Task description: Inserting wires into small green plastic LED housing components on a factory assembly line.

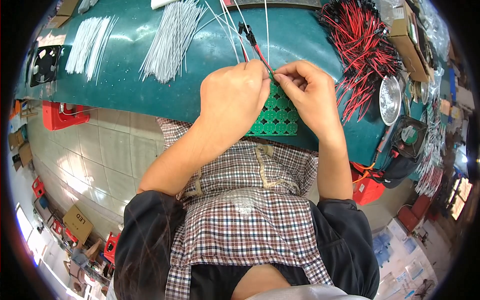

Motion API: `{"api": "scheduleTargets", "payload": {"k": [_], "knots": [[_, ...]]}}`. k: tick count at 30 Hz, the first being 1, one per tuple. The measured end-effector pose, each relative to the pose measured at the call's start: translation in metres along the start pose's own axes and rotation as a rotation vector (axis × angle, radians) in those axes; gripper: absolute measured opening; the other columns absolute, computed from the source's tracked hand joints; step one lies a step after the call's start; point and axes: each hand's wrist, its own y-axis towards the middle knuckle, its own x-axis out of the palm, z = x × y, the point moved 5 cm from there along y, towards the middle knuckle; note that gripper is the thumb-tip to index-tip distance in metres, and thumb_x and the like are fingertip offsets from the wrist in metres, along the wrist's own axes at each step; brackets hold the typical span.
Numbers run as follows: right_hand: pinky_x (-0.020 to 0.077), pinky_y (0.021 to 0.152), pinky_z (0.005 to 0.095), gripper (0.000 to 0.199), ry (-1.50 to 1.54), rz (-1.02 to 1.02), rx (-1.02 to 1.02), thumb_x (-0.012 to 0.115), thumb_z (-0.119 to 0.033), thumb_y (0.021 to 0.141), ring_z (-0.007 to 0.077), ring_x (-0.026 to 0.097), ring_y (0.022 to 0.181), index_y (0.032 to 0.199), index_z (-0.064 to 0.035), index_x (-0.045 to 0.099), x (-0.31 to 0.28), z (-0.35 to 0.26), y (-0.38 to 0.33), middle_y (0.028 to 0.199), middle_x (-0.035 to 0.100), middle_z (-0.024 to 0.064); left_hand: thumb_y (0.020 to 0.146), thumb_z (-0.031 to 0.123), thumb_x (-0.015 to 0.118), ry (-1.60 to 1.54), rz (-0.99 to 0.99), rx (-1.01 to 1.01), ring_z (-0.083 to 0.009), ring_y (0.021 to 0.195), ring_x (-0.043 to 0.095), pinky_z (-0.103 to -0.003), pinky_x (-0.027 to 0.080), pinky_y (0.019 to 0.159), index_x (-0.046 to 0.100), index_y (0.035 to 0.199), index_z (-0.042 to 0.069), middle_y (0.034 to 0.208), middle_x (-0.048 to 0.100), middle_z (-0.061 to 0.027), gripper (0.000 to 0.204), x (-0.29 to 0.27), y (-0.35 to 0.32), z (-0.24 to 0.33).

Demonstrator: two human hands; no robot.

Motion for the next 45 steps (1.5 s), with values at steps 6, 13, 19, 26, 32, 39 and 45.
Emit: {"api": "scheduleTargets", "payload": {"k": [6, 13, 19, 26, 32, 39, 45], "knots": [[0.0517, 0.062, 0.0284, 0.012, 0.011, 0.045, 0.06, 0.073, -0.006, 0.085, 0.0141, 0.064, 0.066, 0.093, 0.0023, 0.071, -0.008, 0.001, -0.004, 0.078, 0.068, 0.0098, 0.08, 0.012, 0.076, -0.006, 0.004, -0.016, -0.0206, 0.059, 0.066, -0.033, 0.05, 0.055, 0.066, 0.082, 0.006, 0.069, 0.067, -0.0054, 0.012, -0.004, 0.0, -0.001], [0.0525, 0.062, 0.0313, 0.015, -0.3, 0.578, 0.243, 0.074, -0.016, 0.086, 0.0162, 0.066, 0.063, 0.088, -0.0013, 0.072, -0.087, 0.03, -0.013, 0.075, 0.071, 0.0081, 0.079, 0.013, 0.076, -0.031, -0.003, -0.031, -0.0208, 0.062, 0.066, -0.034, 0.05, 0.056, 0.065, 0.082, 0.009, 0.069, 0.067, -0.005, 0.012, -0.008, -0.007, -0.001], [0.0539, 0.069, 0.0384, 0.03, -0.673, 0.656, 0.307, 0.074, -0.036, 0.085, 0.0259, 0.069, 0.068, 0.087, -0.0054, 0.074, -0.111, 0.059, 0.014, 0.074, 0.071, 0.0083, 0.079, 0.012, 0.077, -0.047, -0.022, -0.017, -0.0197, 0.061, 0.065, -0.033, 0.05, 0.056, 0.065, 0.081, 0.009, 0.069, 0.067, -0.0041, 0.012, -0.013, -0.009, 0.004], [0.0482, 0.058, 0.0248, 0.027, -0.087, 0.603, 0.293, 0.083, -0.02, 0.081, 0.0085, 0.06, 0.06, 0.094, 0.003, 0.076, -0.11, 0.065, -0.002, 0.069, 0.069, 0.0049, 0.08, 0.01, 0.076, -0.194, -0.053, -0.153, -0.0199, 0.06, 0.066, -0.033, 0.049, 0.055, 0.065, 0.082, 0.009, 0.069, 0.067, -0.0045, 0.012, -0.036, -0.016, -0.002], [0.0452, 0.052, 0.0197, 0.016, 0.167, 0.582, 0.252, 0.078, -0.014, 0.087, 0.0051, 0.059, 0.058, 0.091, 0.002, 0.075, -0.102, 0.059, -0.014, 0.071, 0.068, 0.0019, 0.08, 0.007, 0.077, -0.244, -0.032, -0.274, -0.0122, 0.06, 0.066, -0.026, 0.051, 0.056, 0.068, 0.082, 0.006, 0.071, 0.069, -0.0039, 0.01, -0.057, -0.018, -0.008], [0.0562, 0.064, 0.025, 0.008, 0.464, 0.567, 0.116, 0.067, -0.001, 0.093, 0.0158, 0.071, 0.074, 0.096, 0.0024, 0.06, -0.097, 0.043, -0.021, 0.092, 0.072, 0.0132, 0.082, 0.005, 0.077, -0.342, 0.03, -0.381, -0.0077, 0.06, 0.06, -0.023, 0.048, 0.057, 0.07, 0.086, 0.002, 0.072, 0.069, -0.004, 0.009, -0.076, -0.023, -0.033], [0.0585, 0.073, 0.0266, 0.008, 0.382, 0.333, 0.198, 0.067, 0.001, 0.092, 0.0171, 0.073, 0.082, 0.096, 0.0033, 0.062, -0.055, 0.053, -0.028, 0.093, 0.071, 0.0101, 0.083, 0.004, 0.076, -0.368, 0.195, -0.438, -0.0061, 0.062, 0.057, -0.021, 0.045, 0.057, 0.071, 0.092, 0.0, 0.072, 0.067, -0.0042, 0.011, -0.118, -0.023, -0.095]]}}
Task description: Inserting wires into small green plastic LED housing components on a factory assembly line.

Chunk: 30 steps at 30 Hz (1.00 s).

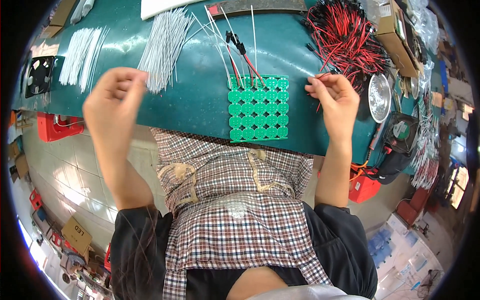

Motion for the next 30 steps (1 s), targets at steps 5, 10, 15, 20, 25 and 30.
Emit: {"api": "scheduleTargets", "payload": {"k": [5, 10, 15, 20, 25, 30], "knots": [[0.0583, 0.075, 0.0266, 0.008, 0.056, -0.001, 0.034, 0.068, 0.002, 0.092, 0.0164, 0.072, 0.083, 0.097, 0.0041, 0.063, 0.005, 0.003, -0.002, 0.093, 0.07, 0.0096, 0.093, 0.03, 0.068, 0.745, 0.227, -0.097, -0.0158, 0.071, 0.067, -0.028, 0.05, 0.068, 0.073, 0.099, 0.007, 0.081, 0.072, -0.005, 0.025, -0.076, 0.04, -0.035], [0.0558, 0.072, 0.0234, 0.009, -0.03, -0.032, -0.032, 0.069, 0.003, 0.089, 0.0121, 0.07, 0.078, 0.097, 0.0033, 0.066, 0.007, 0.009, -0.004, 0.092, 0.071, 0.0063, 0.093, 0.039, 0.064, 1.058, 0.28, -0.024, -0.0258, 0.082, 0.07, -0.036, 0.052, 0.073, 0.072, 0.104, 0.011, 0.089, 0.074, -0.0066, 0.031, -0.13, 0.088, -0.115], [0.0544, 0.072, 0.0222, 0.01, 0.048, -0.088, -0.092, 0.07, 0.003, 0.088, 0.0107, 0.069, 0.078, 0.098, 0.0027, 0.067, 0.022, -0.01, -0.019, 0.089, 0.07, 0.0043, 0.093, 0.039, 0.064, 1.068, 0.149, -0.155, -0.0284, 0.087, 0.069, -0.039, 0.051, 0.075, 0.069, 0.102, 0.009, 0.093, 0.072, -0.0091, 0.031, -0.143, 0.111, -0.152], [0.0522, 0.069, 0.0228, 0.01, -0.02, -0.137, -0.143, 0.07, 0.004, 0.084, 0.0078, 0.064, 0.073, 0.093, 0.0025, 0.068, 0.044, 0.0, -0.028, 0.085, 0.068, 0.0032, 0.092, 0.037, 0.064, 1.13, 0.134, -0.037, -0.0296, 0.086, 0.068, -0.038, 0.051, 0.076, 0.068, 0.1, 0.008, 0.093, 0.072, -0.0098, 0.031, -0.135, 0.114, -0.137], [0.0527, 0.069, 0.0231, 0.01, -0.074, -0.109, -0.238, 0.07, 0.006, 0.082, 0.0091, 0.065, 0.074, 0.091, 0.0032, 0.068, 0.048, -0.005, -0.028, 0.087, 0.067, 0.0052, 0.091, 0.036, 0.066, 1.063, 0.299, 0.026, -0.0258, 0.079, 0.069, -0.035, 0.052, 0.074, 0.07, 0.104, 0.008, 0.09, 0.072, -0.0089, 0.031, -0.124, 0.095, -0.103], [0.0535, 0.069, 0.0236, 0.011, -0.103, -0.083, -0.258, 0.07, 0.007, 0.08, 0.0103, 0.065, 0.075, 0.09, 0.0029, 0.068, 0.045, -0.005, -0.029, 0.088, 0.067, 0.0063, 0.089, 0.029, 0.071, 0.449, 0.059, -0.099, -0.0122, 0.071, 0.065, -0.026, 0.05, 0.063, 0.071, 0.104, 0.004, 0.083, 0.071, -0.0039, 0.029, -0.05, 0.076, -0.072]]}}
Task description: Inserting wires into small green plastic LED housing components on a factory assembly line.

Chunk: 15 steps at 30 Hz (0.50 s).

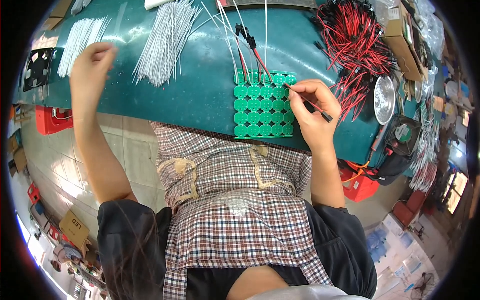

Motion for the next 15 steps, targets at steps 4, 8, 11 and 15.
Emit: {"api": "scheduleTargets", "payload": {"k": [4, 8, 11, 15], "knots": [[0.0538, 0.069, 0.0239, 0.012, 0.003, -0.009, -0.01, 0.07, 0.007, 0.079, 0.011, 0.066, 0.075, 0.089, 0.0029, 0.068, 0.0, -0.001, 0.0, 0.088, 0.067, 0.0067, 0.088, 0.023, 0.074, -0.1, -0.284, -0.006, -0.0056, 0.065, 0.058, -0.022, 0.044, 0.054, 0.071, 0.097, 0.001, 0.074, 0.066, -0.0002, 0.025, 0.034, -0.017, 0.026], [0.0538, 0.07, 0.0241, 0.011, -0.003, -0.01, -0.014, 0.07, 0.007, 0.079, 0.0114, 0.066, 0.075, 0.089, 0.0031, 0.067, 0.001, -0.001, 0.0, 0.088, 0.067, 0.007, 0.088, 0.023, 0.074, -0.091, -0.332, -0.024, -0.0057, 0.061, 0.054, -0.023, 0.042, 0.052, 0.068, 0.091, 0.001, 0.07, 0.062, 0.0017, 0.023, 0.039, -0.019, 0.029], [0.0537, 0.07, 0.024, 0.011, -0.014, -0.013, -0.016, 0.069, 0.007, 0.079, 0.0113, 0.066, 0.075, 0.089, 0.0032, 0.067, 0.001, -0.002, 0.0, 0.088, 0.067, 0.0071, 0.089, 0.024, 0.073, -0.111, -0.352, -0.037, -0.0053, 0.061, 0.054, -0.023, 0.042, 0.052, 0.067, 0.09, 0.002, 0.07, 0.061, 0.0025, 0.023, 0.04, -0.019, 0.028], [0.0536, 0.07, 0.0239, 0.01, -0.006, -0.012, -0.008, 0.069, 0.007, 0.08, 0.011, 0.066, 0.075, 0.089, 0.0034, 0.067, 0.002, -0.003, 0.0, 0.089, 0.067, 0.007, 0.09, 0.025, 0.071, -0.143, -0.376, -0.063, -0.0046, 0.063, 0.054, -0.022, 0.043, 0.053, 0.066, 0.091, 0.002, 0.07, 0.06, 0.0037, 0.023, 0.041, -0.019, 0.023]]}}
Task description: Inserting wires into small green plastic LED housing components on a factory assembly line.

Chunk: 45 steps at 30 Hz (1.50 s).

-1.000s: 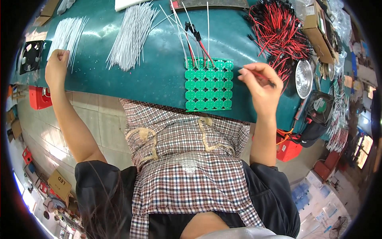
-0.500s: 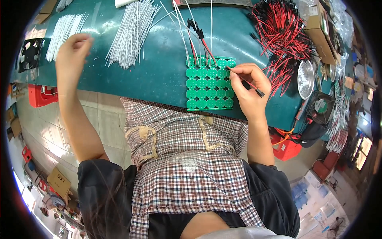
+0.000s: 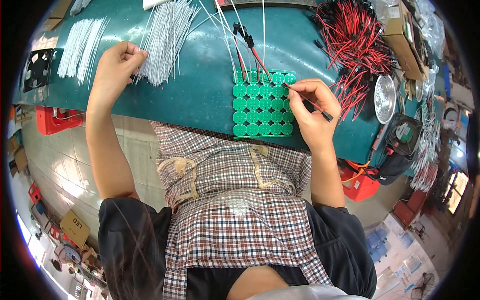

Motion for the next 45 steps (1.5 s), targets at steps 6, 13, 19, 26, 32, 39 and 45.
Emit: {"api": "scheduleTargets", "payload": {"k": [6, 13, 19, 26, 32, 39, 45], "knots": [[0.0533, 0.069, 0.0235, 0.01, 0.035, 0.028, 0.03, 0.069, 0.006, 0.08, 0.0102, 0.065, 0.076, 0.09, 0.0037, 0.067, -0.001, 0.003, -0.001, 0.089, 0.067, 0.0065, 0.091, 0.026, 0.069, 0.025, 0.004, 0.016, -0.0046, 0.064, 0.053, -0.022, 0.043, 0.053, 0.065, 0.09, 0.002, 0.071, 0.059, 0.0035, 0.024, 0.003, -0.001, 0.005], [0.0507, 0.07, 0.0216, 0.009, 0.083, 0.025, 0.118, 0.071, 0.002, 0.082, 0.0077, 0.062, 0.073, 0.091, 0.0025, 0.068, 0.0, 0.008, 0.0, 0.087, 0.068, 0.0036, 0.092, 0.026, 0.068, 0.025, -0.045, -0.012, -0.0048, 0.064, 0.053, -0.022, 0.043, 0.053, 0.065, 0.091, 0.002, 0.07, 0.056, 0.0042, 0.024, 0.001, -0.002, 0.002], [0.0507, 0.069, 0.0216, 0.008, 0.116, 0.008, 0.199, 0.071, 0.001, 0.083, 0.0066, 0.062, 0.073, 0.091, 0.0016, 0.069, -0.002, 0.012, 0.001, 0.084, 0.068, 0.0016, 0.092, 0.022, 0.068, -0.031, 0.009, -0.005, -0.0039, 0.067, 0.055, -0.021, 0.046, 0.058, 0.066, 0.095, 0.002, 0.077, 0.061, 0.0026, 0.02, -0.008, -0.013, 0.006], [0.0501, 0.067, 0.0232, 0.007, -0.171, -0.127, 0.019, 0.07, 0.003, 0.082, 0.0082, 0.061, 0.071, 0.088, 0.0037, 0.068, -0.002, -0.019, 0.017, 0.082, 0.067, 0.0035, 0.096, 0.016, 0.067, -0.323, 0.026, 0.112, -0.0047, 0.077, 0.059, -0.019, 0.049, 0.067, 0.066, 0.107, 0.001, 0.093, 0.066, -0.0003, 0.019, -0.006, -0.046, 0.037], [0.0514, 0.067, 0.0244, 0.009, -0.304, -0.236, -0.05, 0.068, 0.004, 0.08, 0.0108, 0.063, 0.07, 0.089, 0.0034, 0.069, -0.003, -0.028, 0.027, 0.08, 0.066, 0.0054, 0.095, 0.005, 0.066, -0.512, -0.017, 0.195, -0.0086, 0.082, 0.065, -0.022, 0.054, 0.069, 0.066, 0.105, 0.0, 0.102, 0.068, -0.0042, 0.011, 0.036, -0.081, 0.06], [0.0537, 0.066, 0.0326, 0.011, -0.362, -0.331, -0.098, 0.068, 0.001, 0.078, 0.0251, 0.068, 0.073, 0.089, 0.0006, 0.067, -0.004, -0.039, 0.038, 0.082, 0.067, 0.012, 0.091, -0.002, 0.066, -0.036, 0.046, 0.442, -0.0189, 0.083, 0.07, -0.027, 0.057, 0.069, 0.066, 0.102, -0.002, 0.098, 0.067, -0.0092, 0.011, 0.072, -0.099, 0.066], [0.0536, 0.065, 0.0356, 0.012, -0.461, -0.434, -0.164, 0.068, 0.001, 0.077, 0.0288, 0.067, 0.074, 0.089, -0.0017, 0.067, -0.005, -0.045, 0.044, 0.084, 0.064, 0.0121, 0.089, -0.001, 0.068, -0.141, 0.042, 0.402, -0.0206, 0.079, 0.071, -0.03, 0.058, 0.069, 0.066, 0.1, 0.0, 0.096, 0.067, -0.0095, 0.011, 0.073, -0.102, 0.074]]}}
